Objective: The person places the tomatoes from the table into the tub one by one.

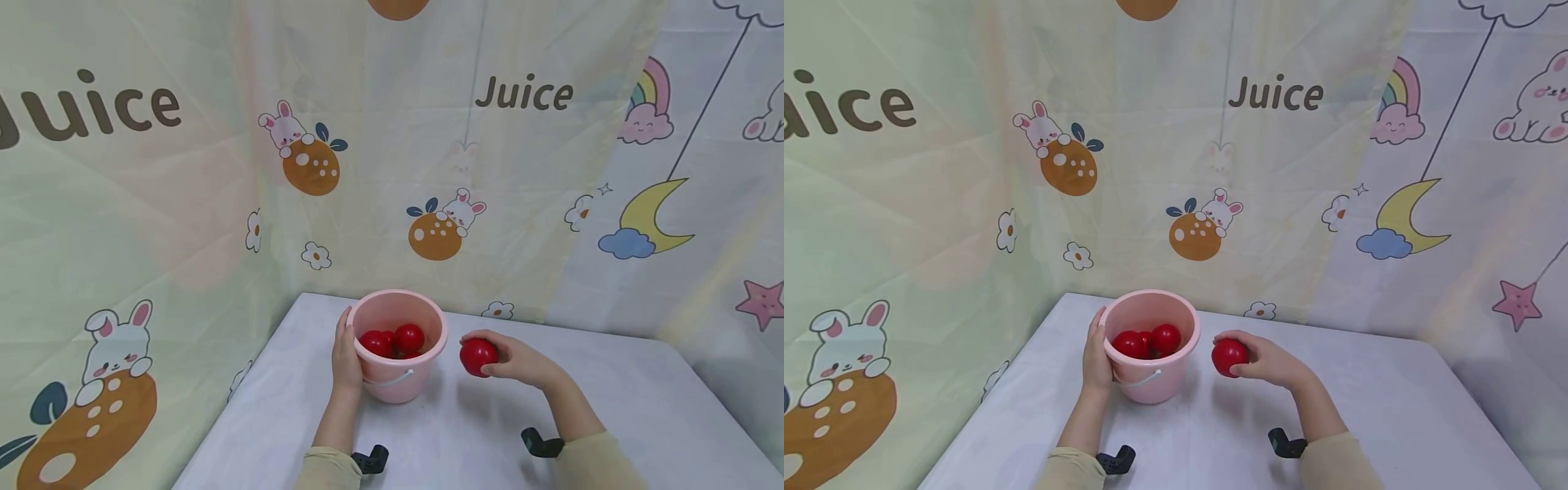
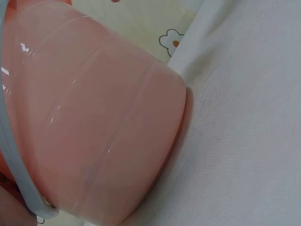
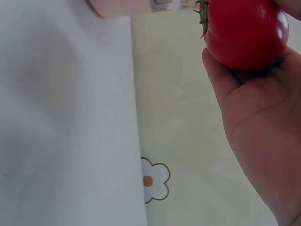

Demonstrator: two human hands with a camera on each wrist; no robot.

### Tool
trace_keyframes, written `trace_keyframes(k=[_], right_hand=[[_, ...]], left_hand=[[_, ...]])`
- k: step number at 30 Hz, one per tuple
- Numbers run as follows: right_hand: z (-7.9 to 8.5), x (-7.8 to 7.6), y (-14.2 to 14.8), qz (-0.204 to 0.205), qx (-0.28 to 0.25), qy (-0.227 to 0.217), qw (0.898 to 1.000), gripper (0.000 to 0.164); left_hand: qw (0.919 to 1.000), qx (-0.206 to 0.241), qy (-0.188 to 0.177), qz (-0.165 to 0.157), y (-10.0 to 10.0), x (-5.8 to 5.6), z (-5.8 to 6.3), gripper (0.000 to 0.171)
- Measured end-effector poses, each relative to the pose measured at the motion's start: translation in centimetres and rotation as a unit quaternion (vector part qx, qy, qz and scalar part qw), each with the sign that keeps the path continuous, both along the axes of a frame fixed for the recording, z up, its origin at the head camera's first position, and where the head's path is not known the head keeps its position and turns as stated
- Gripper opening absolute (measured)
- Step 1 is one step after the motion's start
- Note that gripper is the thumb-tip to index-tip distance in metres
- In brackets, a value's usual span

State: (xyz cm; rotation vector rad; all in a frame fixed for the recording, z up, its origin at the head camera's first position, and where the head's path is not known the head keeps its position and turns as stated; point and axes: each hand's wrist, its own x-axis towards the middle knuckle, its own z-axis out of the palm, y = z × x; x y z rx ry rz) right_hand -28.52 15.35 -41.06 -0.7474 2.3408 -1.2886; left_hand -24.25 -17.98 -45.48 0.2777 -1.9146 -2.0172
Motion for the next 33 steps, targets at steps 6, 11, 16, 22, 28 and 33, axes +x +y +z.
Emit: trace_keyframes(k=[6, 11, 16, 22, 28, 33], right_hand=[[1.4, -0.5, -0.2, 0.012, -0.005, 0.023, 1.0, 0.074], [2.8, -0.9, -0.5, 0.011, -0.011, 0.026, 1.0, 0.075], [4.4, -1.3, -1.1, 0.016, -0.005, 0.041, 0.999, 0.076], [6.1, -2.1, -2.4, 0.031, -0.003, 0.059, 0.998, 0.078], [7.4, -2.7, -3.9, 0.058, -0.02, 0.055, 0.997, 0.076], [8.1, -3.0, -5.2, 0.062, -0.005, 0.065, 0.996, 0.07]], left_hand=[[1.0, 0.0, -0.001, 0.001, 0.0, 0.0, -0.2, 0.047], [1.0, 0.002, -0.001, 0.002, -0.1, 0.0, -0.2, 0.047], [1.0, 0.003, -0.005, 0.001, -0.1, -0.1, -0.3, 0.047], [1.0, 0.006, -0.001, 0.004, -0.1, -0.3, -0.5, 0.046], [1.0, 0.005, 0.002, 0.005, -0.1, -0.2, -0.4, 0.047], [1.0, 0.002, 0.0, 0.005, 0.0, -0.1, -0.2, 0.046]])
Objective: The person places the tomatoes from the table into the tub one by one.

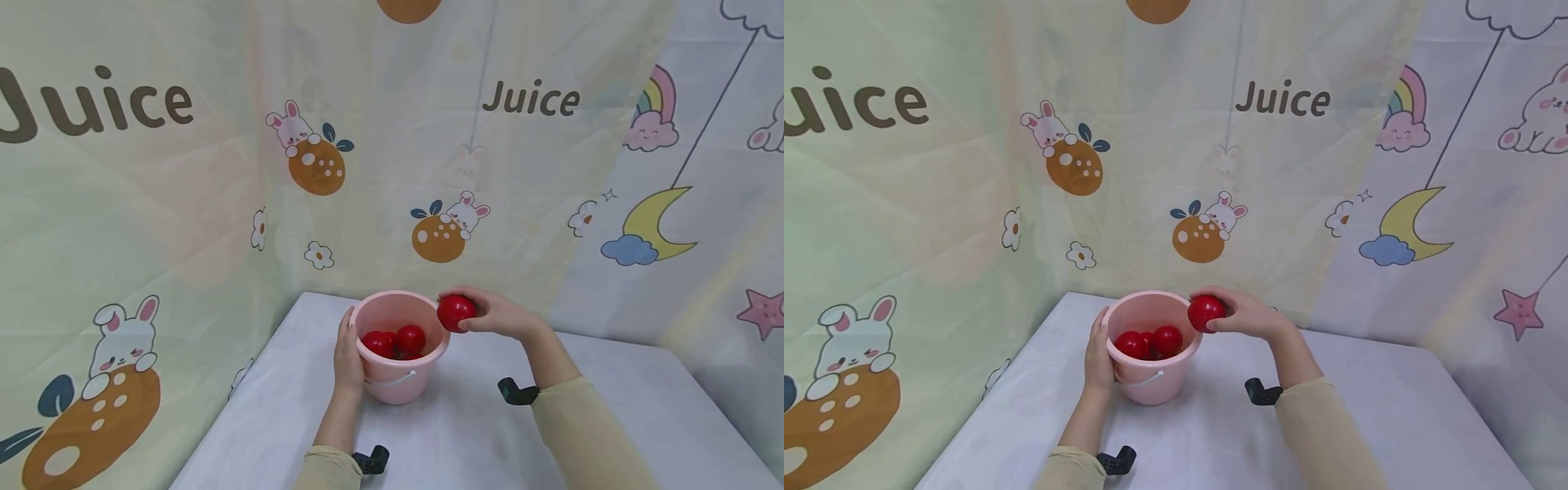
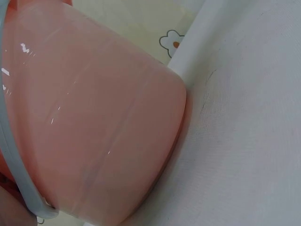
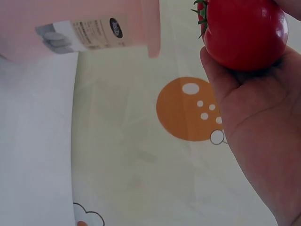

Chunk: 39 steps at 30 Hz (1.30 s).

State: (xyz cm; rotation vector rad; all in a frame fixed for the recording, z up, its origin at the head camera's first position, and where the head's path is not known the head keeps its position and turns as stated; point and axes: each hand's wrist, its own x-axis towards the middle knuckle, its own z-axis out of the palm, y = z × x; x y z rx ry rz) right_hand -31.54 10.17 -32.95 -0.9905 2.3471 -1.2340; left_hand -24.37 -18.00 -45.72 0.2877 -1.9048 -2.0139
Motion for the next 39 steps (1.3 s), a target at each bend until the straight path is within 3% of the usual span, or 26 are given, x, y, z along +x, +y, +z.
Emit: trace_keyframes(k=[14, 27, 39], right_hand=[[1.2, -1.0, -3.0, 0.026, 0.029, 0.001, 0.999, 0.067], [2.6, -2.0, -6.9, 0.047, 0.074, -0.033, 0.996, 0.063], [3.5, -2.5, -9.3, 0.059, 0.115, -0.025, 0.991, 0.058]], left_hand=[[0.9999, 0.01, -0.001, 0.002, 0.1, -0.2, 0.0, 0.048], [1.0, 0.005, -0.008, 0.001, 0.1, -0.1, -0.1, 0.047], [0.9998, 0.011, -0.018, 0.005, 0.1, 0.0, 0.1, 0.046]])
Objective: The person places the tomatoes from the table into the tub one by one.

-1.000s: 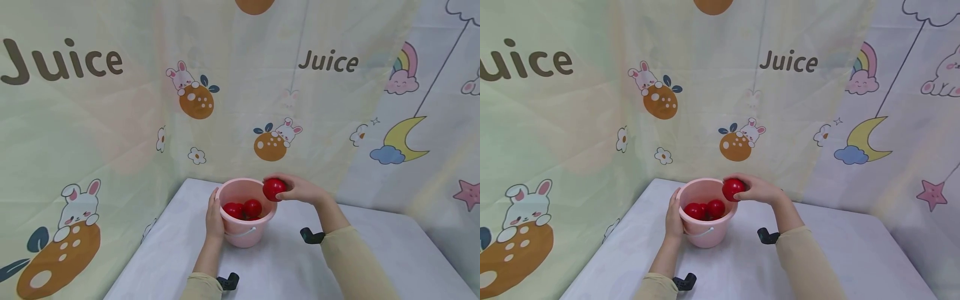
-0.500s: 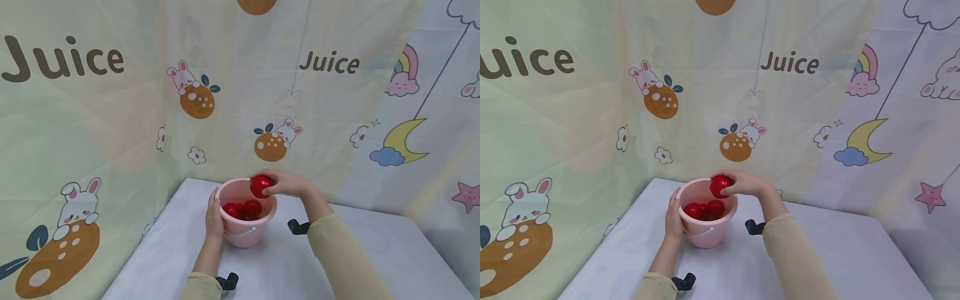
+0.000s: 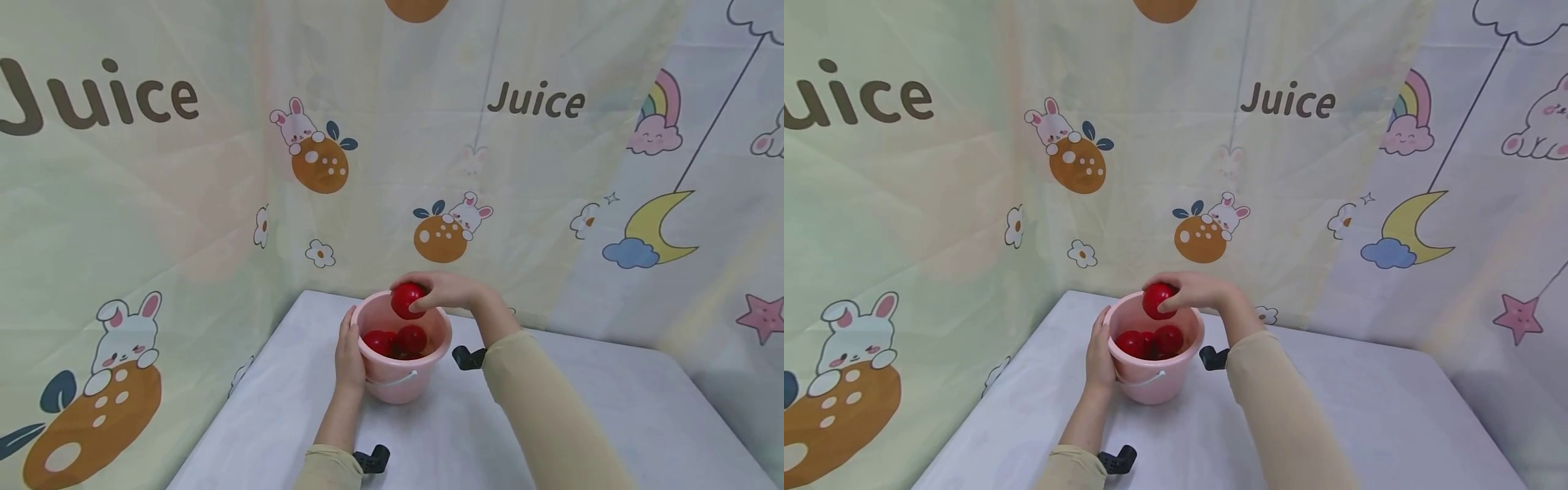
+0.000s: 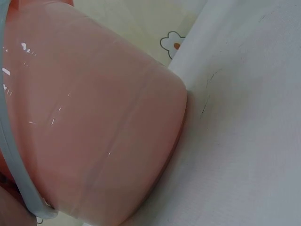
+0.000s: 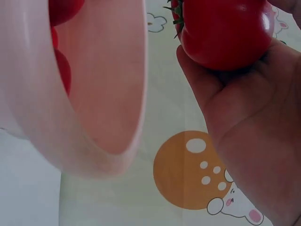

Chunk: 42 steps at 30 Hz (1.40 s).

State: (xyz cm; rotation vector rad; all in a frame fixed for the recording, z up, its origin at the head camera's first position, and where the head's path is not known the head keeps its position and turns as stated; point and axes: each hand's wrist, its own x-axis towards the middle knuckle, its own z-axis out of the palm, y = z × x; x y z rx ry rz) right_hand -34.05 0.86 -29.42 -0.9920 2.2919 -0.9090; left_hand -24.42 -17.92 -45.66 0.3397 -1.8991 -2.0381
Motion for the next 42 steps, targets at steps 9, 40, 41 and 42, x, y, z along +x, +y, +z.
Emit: trace_keyframes(k=[9, 40, 41, 42], right_hand=[[-0.3, -0.4, -1.6, 0.0, 0.055, -0.008, 0.998, 0.061], [-2.0, 0.0, -3.0, 0.032, 0.049, -0.029, 0.998, 0.056], [-2.0, 0.1, -2.9, 0.031, 0.047, -0.026, 0.998, 0.055], [-2.0, 0.1, -2.8, 0.031, 0.045, -0.022, 0.998, 0.055]], left_hand=[[0.9999, 0.002, 0.007, -0.011, 0.0, 0.0, 0.0, 0.047], [0.9999, 0.005, 0.003, -0.016, -0.1, -0.1, -0.2, 0.043], [0.9999, 0.005, 0.002, -0.015, -0.2, 0.0, -0.2, 0.043], [0.9999, 0.006, 0.002, -0.013, -0.2, 0.0, -0.1, 0.043]])
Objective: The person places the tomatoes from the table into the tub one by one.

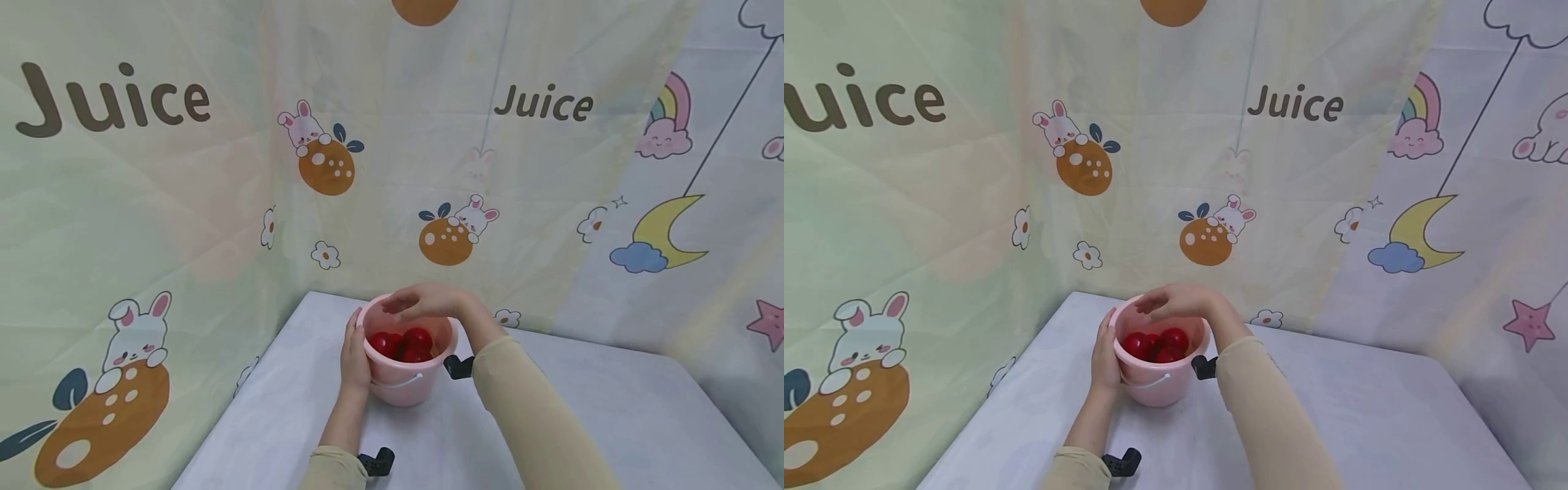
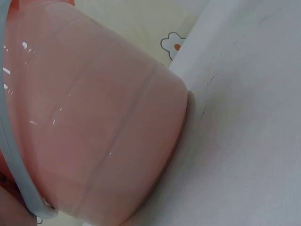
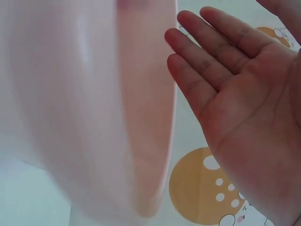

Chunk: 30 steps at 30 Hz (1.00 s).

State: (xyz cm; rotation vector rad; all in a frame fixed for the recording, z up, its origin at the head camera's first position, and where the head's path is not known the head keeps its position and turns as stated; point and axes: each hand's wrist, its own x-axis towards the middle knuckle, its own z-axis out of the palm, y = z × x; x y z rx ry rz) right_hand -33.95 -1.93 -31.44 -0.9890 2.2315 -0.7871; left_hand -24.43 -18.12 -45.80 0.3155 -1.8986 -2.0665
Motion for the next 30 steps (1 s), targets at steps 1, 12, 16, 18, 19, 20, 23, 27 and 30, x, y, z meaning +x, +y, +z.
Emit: trace_keyframes(k=[1, 12, 16, 18, 19, 20, 23, 27, 30], right_hand=[[0.0, 0.0, 0.2, 0.0, -0.003, 0.007, 1.0, 0.054], [-1.1, 1.1, 3.6, -0.033, -0.063, 0.049, 0.996, 0.057], [-1.7, 1.8, 5.5, -0.054, -0.083, 0.046, 0.994, 0.059], [-2.1, 2.2, 6.4, -0.062, -0.089, 0.054, 0.993, 0.059], [-2.2, 2.4, 6.9, -0.064, -0.093, 0.058, 0.992, 0.058], [-2.4, 2.6, 7.3, -0.068, -0.098, 0.062, 0.991, 0.059], [-2.9, 3.4, 8.6, -0.083, -0.103, 0.093, 0.987, 0.06], [-3.6, 5.0, 10.5, -0.12, -0.083, 0.155, 0.977, 0.059], [-4.1, 6.2, 12.0, -0.15, -0.047, 0.201, 0.967, 0.061]], left_hand=[[1.0, 0.001, 0.0, 0.001, 0.0, 0.0, 0.0, 0.043], [0.9999, -0.008, 0.008, 0.003, 0.1, 0.1, 0.0, 0.044], [0.9999, -0.008, 0.009, 0.005, 0.1, 0.1, 0.1, 0.046], [0.9999, -0.007, 0.007, 0.006, 0.1, 0.1, 0.1, 0.045], [0.9999, -0.008, 0.006, 0.006, 0.1, 0.1, 0.2, 0.045], [0.9999, -0.009, 0.006, 0.007, 0.1, 0.1, 0.2, 0.045], [0.9999, -0.012, 0.004, 0.007, 0.0, 0.1, 0.2, 0.045], [0.9999, -0.014, 0.003, 0.008, 0.0, 0.0, 0.2, 0.046], [0.9999, -0.012, 0.0, 0.011, 0.1, 0.0, 0.2, 0.046]])
